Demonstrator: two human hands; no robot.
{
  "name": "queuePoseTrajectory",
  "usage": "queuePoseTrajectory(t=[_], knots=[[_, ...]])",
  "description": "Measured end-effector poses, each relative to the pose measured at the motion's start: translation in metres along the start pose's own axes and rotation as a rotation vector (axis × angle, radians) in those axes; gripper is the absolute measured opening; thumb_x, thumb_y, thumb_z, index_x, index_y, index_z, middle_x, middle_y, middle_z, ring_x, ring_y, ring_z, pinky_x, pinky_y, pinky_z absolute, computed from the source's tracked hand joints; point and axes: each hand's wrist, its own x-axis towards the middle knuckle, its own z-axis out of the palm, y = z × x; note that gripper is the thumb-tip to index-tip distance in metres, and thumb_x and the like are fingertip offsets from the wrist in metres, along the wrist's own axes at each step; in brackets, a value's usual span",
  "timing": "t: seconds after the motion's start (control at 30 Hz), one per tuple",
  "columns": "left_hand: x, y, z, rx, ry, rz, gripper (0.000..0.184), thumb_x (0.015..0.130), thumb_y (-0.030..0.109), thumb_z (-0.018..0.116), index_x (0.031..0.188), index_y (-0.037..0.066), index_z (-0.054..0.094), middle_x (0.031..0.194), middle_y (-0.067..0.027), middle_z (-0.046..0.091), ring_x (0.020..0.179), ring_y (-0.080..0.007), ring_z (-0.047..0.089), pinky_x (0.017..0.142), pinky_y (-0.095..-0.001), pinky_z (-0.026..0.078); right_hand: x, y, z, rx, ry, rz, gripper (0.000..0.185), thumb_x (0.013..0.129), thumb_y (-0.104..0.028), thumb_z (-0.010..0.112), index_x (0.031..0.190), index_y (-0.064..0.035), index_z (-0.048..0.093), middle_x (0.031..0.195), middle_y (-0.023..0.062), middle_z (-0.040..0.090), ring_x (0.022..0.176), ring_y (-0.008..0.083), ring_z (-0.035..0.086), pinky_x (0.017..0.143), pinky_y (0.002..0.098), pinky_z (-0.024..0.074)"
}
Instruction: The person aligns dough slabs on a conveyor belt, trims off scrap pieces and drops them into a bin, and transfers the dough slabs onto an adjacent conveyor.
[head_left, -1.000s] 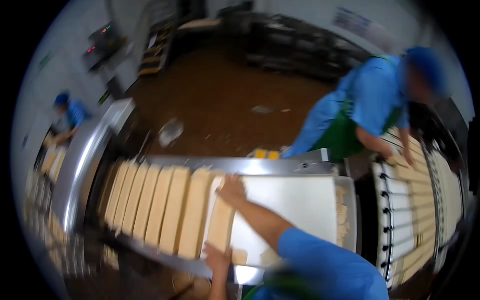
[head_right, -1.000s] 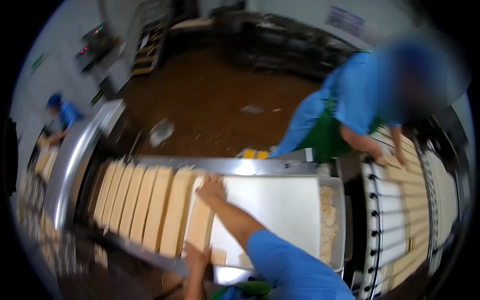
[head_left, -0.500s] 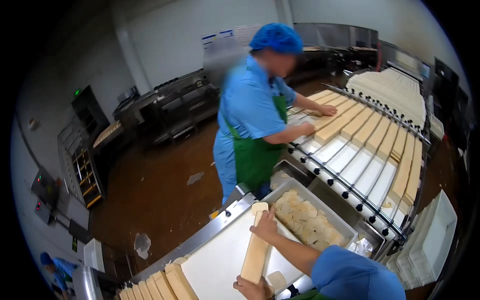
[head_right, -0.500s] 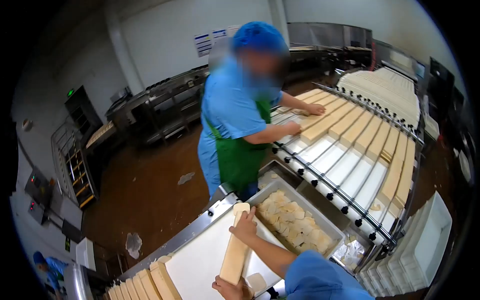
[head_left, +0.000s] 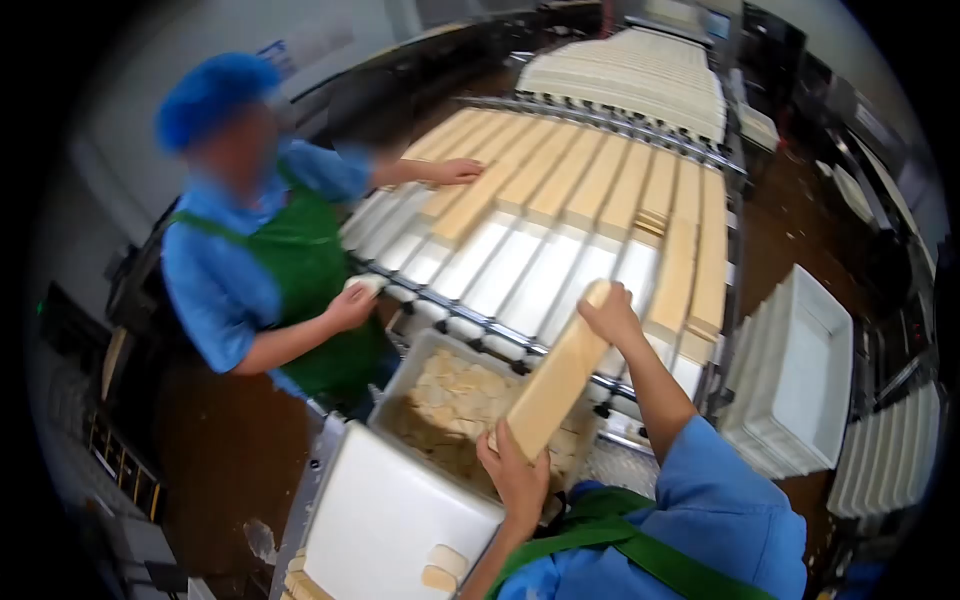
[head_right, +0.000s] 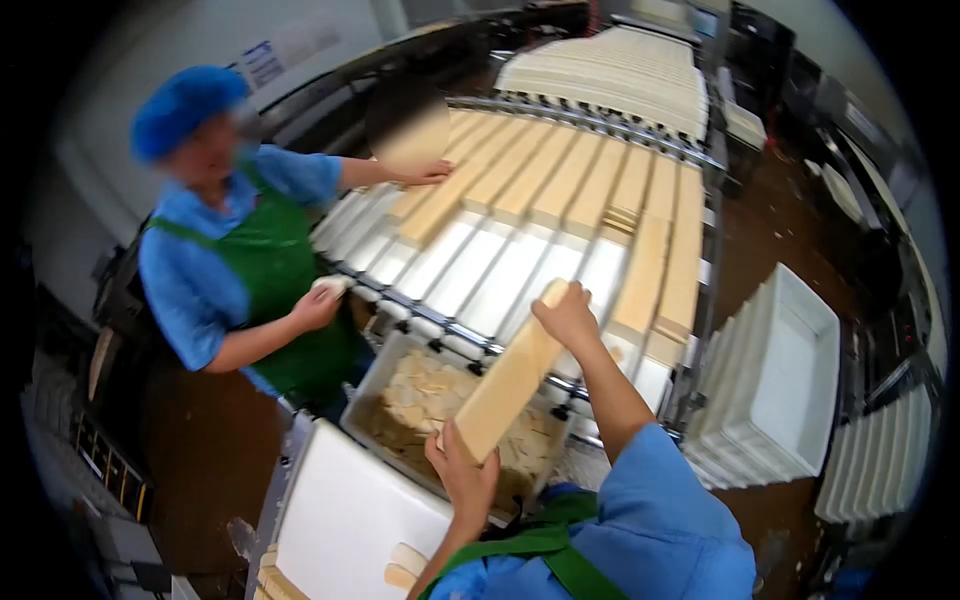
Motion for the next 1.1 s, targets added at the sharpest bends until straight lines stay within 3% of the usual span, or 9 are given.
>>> queuePoseTrajectory(t=[0.1,0.2,0.27,0.47,0.6,0.77,0.87,0.97,1.1], knots=[[0.020,0.030,0.027,-0.169,-0.163,0.003,0.075,0.073,0.010,0.071,0.137,0.000,0.033,0.129,-0.0277,0.032,0.119,-0.0428,0.036,0.100,-0.0458,0.034,0.037,0.018,-0.035,-0.152,-0.121,0.106,0.077,0.075,-0.052,0.056,0.126,0.0031,0.042,0.126,0.0258,0.047,0.113,0.0402,0.050,0.095,0.0501,0.0397],[0.030,0.032,0.057,-0.142,-0.277,0.092,0.078,0.072,0.017,0.076,0.136,-0.001,0.035,0.129,-0.0266,0.034,0.118,-0.0417,0.039,0.099,-0.0436,0.036,0.097,0.058,-0.036,-0.462,-0.255,-0.031,0.059,0.085,-0.048,0.041,0.112,0.0001,0.060,0.116,0.0209,0.060,0.124,0.0393,0.038,0.102,0.0507,0.0212],[0.041,0.035,0.074,-0.178,-0.415,0.129,0.085,0.070,0.026,0.082,0.136,-0.002,0.035,0.130,-0.0253,0.035,0.121,-0.0410,0.037,0.100,-0.0427,0.035,0.130,0.064,-0.037,-0.501,-0.249,-0.071,0.059,0.086,-0.048,0.039,0.114,-0.0003,0.060,0.119,0.0212,0.058,0.124,0.0389,0.037,0.102,0.0507,0.0211],[0.070,0.042,0.116,-0.213,-0.501,0.092,0.068,0.078,0.016,0.074,0.135,0.003,0.038,0.134,-0.0256,0.032,0.121,-0.0414,0.040,0.100,-0.0421,0.037,0.205,0.080,-0.030,-0.570,-0.266,-0.051,0.063,0.089,-0.045,0.030,0.124,0.0015,0.054,0.129,0.0253,0.051,0.129,0.0405,0.035,0.106,0.0522,0.0198],[0.084,0.055,0.132,-0.239,-0.527,0.008,0.056,0.083,0.005,0.057,0.135,0.004,0.038,0.136,-0.0267,0.029,0.123,-0.0430,0.038,0.102,-0.0408,0.036,0.221,0.083,-0.032,-0.550,-0.328,0.007,0.066,0.088,-0.047,0.030,0.128,0.0014,0.051,0.138,0.0225,0.044,0.128,0.0368,0.035,0.105,0.0473,0.0197],[0.103,0.050,0.171,-0.171,-0.522,0.123,0.060,0.083,0.001,0.055,0.139,0.008,0.034,0.138,-0.0284,0.025,0.113,-0.0437,0.047,0.093,-0.0404,0.043,0.241,0.101,-0.021,-0.537,-0.083,-0.071,0.062,0.089,-0.042,0.036,0.133,0.0004,0.045,0.152,0.0197,0.020,0.136,0.0366,0.024,0.108,0.0498,0.0172],[0.121,0.052,0.196,-0.286,-0.541,0.147,0.059,0.082,-0.005,0.050,0.138,0.008,0.035,0.140,-0.0292,0.024,0.120,-0.0455,0.041,0.099,-0.0409,0.039,0.228,0.100,-0.015,-0.488,0.171,-0.176,0.059,0.089,-0.038,0.043,0.134,0.0003,0.044,0.153,0.0185,0.019,0.137,0.0361,0.021,0.107,0.0504,0.0175],[0.134,0.054,0.205,-0.319,-0.581,0.158,0.058,0.083,-0.004,0.050,0.138,0.005,0.035,0.144,-0.0256,0.023,0.133,-0.0415,0.029,0.104,-0.0392,0.034,0.182,0.088,-0.020,-0.493,0.242,-0.387,0.051,0.086,-0.028,0.052,0.130,-0.0023,0.047,0.146,0.0183,0.032,0.132,0.0345,0.030,0.104,0.0509,0.0219],[0.126,0.058,0.170,-0.278,-0.436,0.058,0.057,0.077,-0.007,0.043,0.133,0.001,0.041,0.141,-0.0254,0.032,0.132,-0.0393,0.032,0.106,-0.0383,0.032,0.095,0.089,-0.053,-0.293,0.020,-0.517,0.041,0.082,-0.020,0.059,0.119,-0.0049,0.053,0.125,0.0166,0.049,0.117,0.0318,0.044,0.096,0.0474,0.0333]])
